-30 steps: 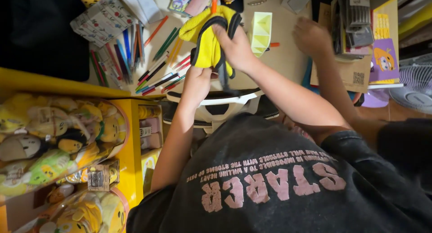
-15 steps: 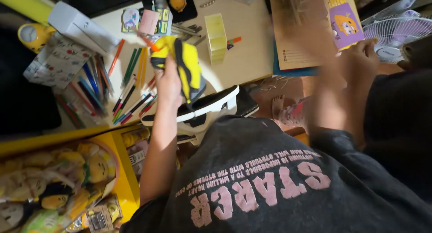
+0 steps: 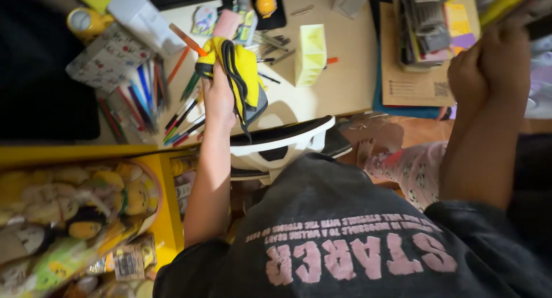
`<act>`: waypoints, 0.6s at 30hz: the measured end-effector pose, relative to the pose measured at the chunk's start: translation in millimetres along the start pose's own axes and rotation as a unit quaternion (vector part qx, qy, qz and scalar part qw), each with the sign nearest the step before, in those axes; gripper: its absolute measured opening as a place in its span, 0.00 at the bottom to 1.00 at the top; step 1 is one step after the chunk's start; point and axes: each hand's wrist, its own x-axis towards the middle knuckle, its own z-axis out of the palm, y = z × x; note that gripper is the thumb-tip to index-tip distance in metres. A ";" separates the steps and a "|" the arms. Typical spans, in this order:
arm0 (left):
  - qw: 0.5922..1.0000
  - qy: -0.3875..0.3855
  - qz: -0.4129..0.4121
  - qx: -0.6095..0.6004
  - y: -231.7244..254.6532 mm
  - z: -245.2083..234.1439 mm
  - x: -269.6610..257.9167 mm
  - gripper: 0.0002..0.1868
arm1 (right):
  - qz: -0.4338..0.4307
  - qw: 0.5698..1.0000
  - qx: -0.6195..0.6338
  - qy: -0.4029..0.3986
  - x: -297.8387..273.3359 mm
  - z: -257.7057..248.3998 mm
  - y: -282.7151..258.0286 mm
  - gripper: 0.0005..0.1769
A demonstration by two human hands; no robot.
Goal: The person wipes a desk surface with a yellow cloth, then picks up and arranges various pens and markers into a small container. They handle the items one at a time, placing them into the container and occasionally adjusting their positions.
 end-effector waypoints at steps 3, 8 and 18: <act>0.998 -0.009 0.065 0.013 12.0 -23.0 -0.6 0.18 | -0.268 0.953 -0.116 0.085 -1.4 34.7 -89.9 0.12; 0.988 0.070 0.133 0.037 30.0 -70.3 1.7 0.19 | -0.463 0.852 -0.241 0.039 -0.6 102.8 -205.4 0.22; 0.963 0.260 0.061 0.043 38.4 -132.9 -43.8 0.24 | -0.393 0.860 -0.096 -0.311 3.0 292.9 -325.3 0.31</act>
